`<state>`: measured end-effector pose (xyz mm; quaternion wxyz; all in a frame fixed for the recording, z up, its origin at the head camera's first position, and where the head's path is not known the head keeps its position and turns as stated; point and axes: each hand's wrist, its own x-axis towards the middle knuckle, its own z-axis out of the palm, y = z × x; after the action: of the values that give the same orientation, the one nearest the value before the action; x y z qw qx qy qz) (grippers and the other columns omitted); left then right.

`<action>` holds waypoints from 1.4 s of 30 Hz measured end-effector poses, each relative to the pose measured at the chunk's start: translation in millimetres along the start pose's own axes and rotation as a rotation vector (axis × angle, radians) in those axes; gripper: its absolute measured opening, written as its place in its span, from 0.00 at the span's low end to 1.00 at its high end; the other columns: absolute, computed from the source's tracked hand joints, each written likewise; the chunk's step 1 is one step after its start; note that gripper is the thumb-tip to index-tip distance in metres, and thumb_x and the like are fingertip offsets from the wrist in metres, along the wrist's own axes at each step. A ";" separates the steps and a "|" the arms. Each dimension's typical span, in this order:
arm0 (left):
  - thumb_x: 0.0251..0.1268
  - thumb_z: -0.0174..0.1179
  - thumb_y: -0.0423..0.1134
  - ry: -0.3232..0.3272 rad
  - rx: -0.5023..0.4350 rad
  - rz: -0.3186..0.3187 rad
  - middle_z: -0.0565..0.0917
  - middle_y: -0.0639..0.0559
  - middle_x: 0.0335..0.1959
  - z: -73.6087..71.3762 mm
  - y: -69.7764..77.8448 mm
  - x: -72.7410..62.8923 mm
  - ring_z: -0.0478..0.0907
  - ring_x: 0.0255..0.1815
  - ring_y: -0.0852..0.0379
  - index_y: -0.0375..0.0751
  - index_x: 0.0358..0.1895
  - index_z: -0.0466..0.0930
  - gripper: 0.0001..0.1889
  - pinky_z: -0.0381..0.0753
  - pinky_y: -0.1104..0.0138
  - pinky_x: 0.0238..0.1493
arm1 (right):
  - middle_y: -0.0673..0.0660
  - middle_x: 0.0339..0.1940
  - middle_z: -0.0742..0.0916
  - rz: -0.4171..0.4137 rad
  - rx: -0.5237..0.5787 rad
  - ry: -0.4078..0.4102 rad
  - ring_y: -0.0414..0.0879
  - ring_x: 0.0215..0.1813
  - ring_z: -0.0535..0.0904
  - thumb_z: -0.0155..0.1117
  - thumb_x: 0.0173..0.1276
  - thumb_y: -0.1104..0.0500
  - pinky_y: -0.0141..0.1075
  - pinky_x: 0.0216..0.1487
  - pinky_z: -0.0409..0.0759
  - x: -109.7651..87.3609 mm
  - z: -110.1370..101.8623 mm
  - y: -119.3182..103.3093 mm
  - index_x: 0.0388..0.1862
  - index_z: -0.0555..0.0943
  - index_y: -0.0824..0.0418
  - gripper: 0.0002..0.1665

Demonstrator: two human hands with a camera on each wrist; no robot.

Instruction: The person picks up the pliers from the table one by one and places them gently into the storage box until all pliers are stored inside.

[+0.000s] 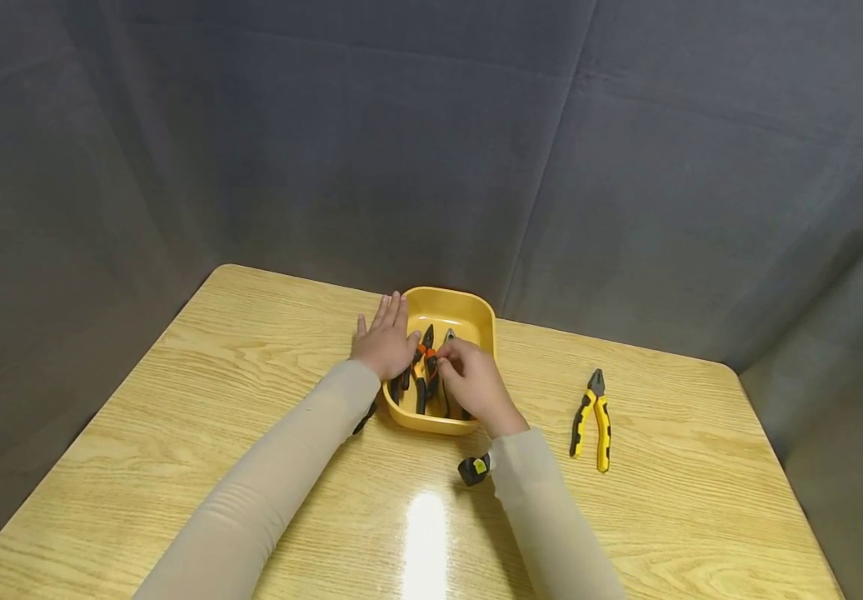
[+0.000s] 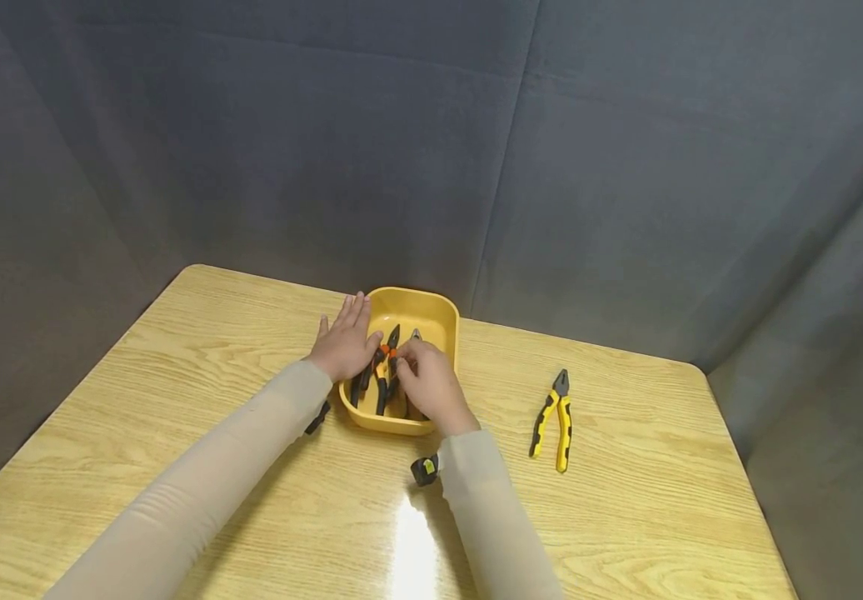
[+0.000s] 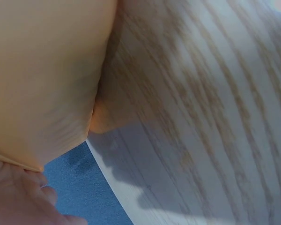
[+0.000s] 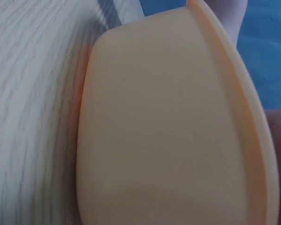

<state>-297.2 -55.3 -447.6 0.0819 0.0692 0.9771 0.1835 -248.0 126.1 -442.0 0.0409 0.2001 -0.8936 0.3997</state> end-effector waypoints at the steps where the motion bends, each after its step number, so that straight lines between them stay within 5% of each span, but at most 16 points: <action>1: 0.84 0.37 0.56 0.001 0.001 0.002 0.34 0.50 0.84 0.0 0.1 0.1 0.28 0.84 0.51 0.45 0.83 0.31 0.38 0.33 0.42 0.79 | 0.58 0.40 0.86 -0.006 -0.001 0.005 0.49 0.38 0.80 0.59 0.73 0.66 0.44 0.42 0.81 -1.2 -0.8 0.2 0.45 0.83 0.67 0.07; 42: 0.84 0.31 0.58 0.001 -0.014 0.026 0.33 0.48 0.84 0.9 0.6 -4.5 0.28 0.84 0.51 0.44 0.83 0.29 0.38 0.34 0.41 0.78 | 0.61 0.42 0.85 0.124 -0.010 0.165 0.54 0.44 0.83 0.60 0.75 0.64 0.48 0.46 0.84 -44.6 -57.1 4.3 0.54 0.82 0.66 0.12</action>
<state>-292.5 -55.2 -447.6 0.0794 0.0815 0.9749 0.1915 -213.8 184.8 -416.7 0.0907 0.1107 -0.8998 0.4121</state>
